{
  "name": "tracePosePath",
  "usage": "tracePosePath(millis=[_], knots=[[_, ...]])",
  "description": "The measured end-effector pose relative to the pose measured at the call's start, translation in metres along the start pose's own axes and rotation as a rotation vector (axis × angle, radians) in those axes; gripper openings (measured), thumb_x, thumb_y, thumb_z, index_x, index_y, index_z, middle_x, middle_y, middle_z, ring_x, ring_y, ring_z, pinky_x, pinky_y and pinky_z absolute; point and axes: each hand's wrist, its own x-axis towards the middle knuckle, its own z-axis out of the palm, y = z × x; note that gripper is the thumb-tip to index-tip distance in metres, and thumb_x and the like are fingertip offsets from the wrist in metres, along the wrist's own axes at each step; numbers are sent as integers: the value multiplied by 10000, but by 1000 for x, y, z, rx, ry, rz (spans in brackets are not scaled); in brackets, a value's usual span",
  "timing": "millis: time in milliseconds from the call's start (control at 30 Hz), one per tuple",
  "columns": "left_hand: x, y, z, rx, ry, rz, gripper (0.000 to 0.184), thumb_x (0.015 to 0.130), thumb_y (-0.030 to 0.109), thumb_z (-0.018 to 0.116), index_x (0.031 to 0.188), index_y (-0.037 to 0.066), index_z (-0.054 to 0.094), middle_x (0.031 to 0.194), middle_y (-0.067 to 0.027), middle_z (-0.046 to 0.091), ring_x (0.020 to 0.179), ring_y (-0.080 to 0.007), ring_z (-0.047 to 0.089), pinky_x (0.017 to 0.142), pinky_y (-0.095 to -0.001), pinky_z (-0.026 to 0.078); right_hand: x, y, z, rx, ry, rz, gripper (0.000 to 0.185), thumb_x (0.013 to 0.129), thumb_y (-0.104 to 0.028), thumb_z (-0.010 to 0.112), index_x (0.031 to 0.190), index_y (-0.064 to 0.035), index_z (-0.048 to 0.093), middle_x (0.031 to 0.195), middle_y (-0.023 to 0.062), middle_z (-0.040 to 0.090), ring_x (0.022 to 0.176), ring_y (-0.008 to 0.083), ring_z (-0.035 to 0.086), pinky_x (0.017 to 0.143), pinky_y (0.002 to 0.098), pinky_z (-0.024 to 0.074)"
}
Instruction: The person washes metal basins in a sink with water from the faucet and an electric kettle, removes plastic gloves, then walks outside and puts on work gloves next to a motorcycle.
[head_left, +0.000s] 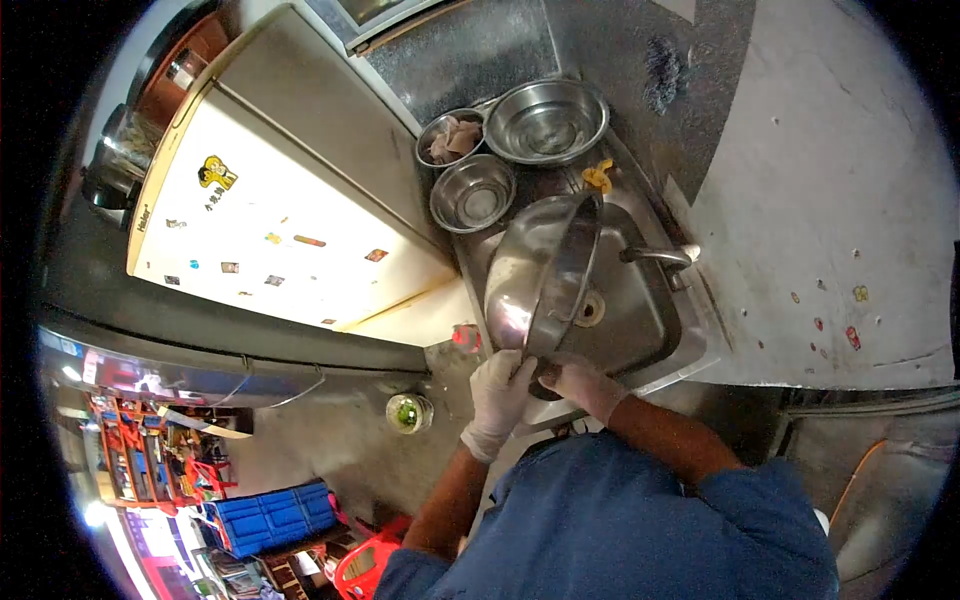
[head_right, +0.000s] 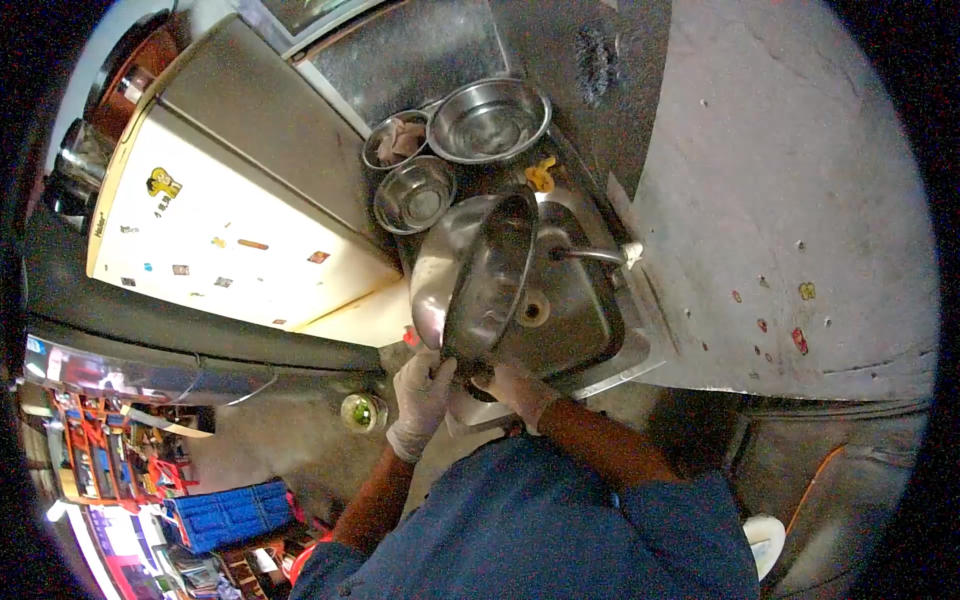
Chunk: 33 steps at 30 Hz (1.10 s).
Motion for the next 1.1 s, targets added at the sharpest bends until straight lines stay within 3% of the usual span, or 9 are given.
tracePosePath(millis=[67, 167, 233, 467, 767, 900, 967, 1000, 1100], knots=[[8, 5, -1, 21, 22, 93, 136, 715, 129, 670, 763, 69, 557, 702, -89, 588, 636, -288, 576, 567, -374, 452, 17, -3, 7, -200, 30, -64, 242, 826, -244, 540, 976, -63, 599, 970, 162, 619, 894, 310, 594, 754, 388, 461], [16, 10, -6, 100, 33, 251, 140, 700, 131, 676, 756, 86, 556, 697, -79, 584, 631, -278, 574, 553, -378, 445, 35, -14, 6, -145, -96, -44, 364, 797, -259, 590, 1104, -69, 543, 1045, 141, 597, 987, 307, 548, 845, 379, 442], [19, 13, -12, 160, 10, 313, 157, 689, 144, 686, 755, 104, 549, 702, -66, 581, 634, -267, 571, 543, -372, 434, 43, -18, 9, -169, -125, -64, 362, 797, -258, 591, 1101, -69, 543, 1040, 140, 596, 983, 302, 549, 844, 377, 442], [21, 18, -25, 180, 49, 355, 210, 671, 158, 699, 776, 123, 521, 704, -37, 576, 639, -250, 572, 536, -368, 429, 54, -13, 23, -322, -105, -166, 354, 796, -253, 597, 1093, -68, 544, 1024, 135, 594, 967, 286, 551, 841, 369, 442], [5, 3, -23, 126, 122, 223, 228, 666, 130, 710, 772, 112, 510, 674, -51, 561, 608, -248, 569, 526, -363, 433, 48, 2, 33, -424, -88, -232, 345, 794, -247, 604, 1083, -67, 546, 1004, 128, 591, 946, 265, 553, 836, 360, 442], [-8, -8, -24, 16, 201, -29, 182, 699, 64, 687, 760, 66, 515, 654, -83, 545, 581, -245, 555, 554, -317, 454, 39, 34, 38, -22, -154, -103, 273, 808, -175, 601, 1051, -57, 560, 970, 108, 582, 912, 242, 549, 830, 357, 444], [-17, -22, -22, -35, 225, -130, 180, 704, 55, 682, 765, 70, 513, 651, -93, 516, 563, -254, 529, 545, -318, 440, 38, 39, 36, 1510, -22, 749, 131, 787, -107, 612, 908, -71, 574, 795, 69, 580, 706, 168, 539, 634, 309, 443], [-20, -29, -22, -28, 256, -176, 177, 710, 57, 680, 765, 57, 512, 698, -101, 509, 613, -243, 532, 560, -308, 450, 35, 37, 30, 1503, -26, 750, 131, 787, -107, 612, 908, -71, 574, 795, 69, 580, 706, 168, 539, 634, 309, 443], [-29, -40, -24, -16, 334, -226, 176, 717, 55, 675, 775, 29, 510, 805, -113, 492, 727, -225, 527, 594, -298, 469, 29, 35, 18, 1171, 20, 674, 231, 814, -89, 605, 1032, -51, 539, 1002, 91, 551, 897, 233, 542, 769, 354, 466]])
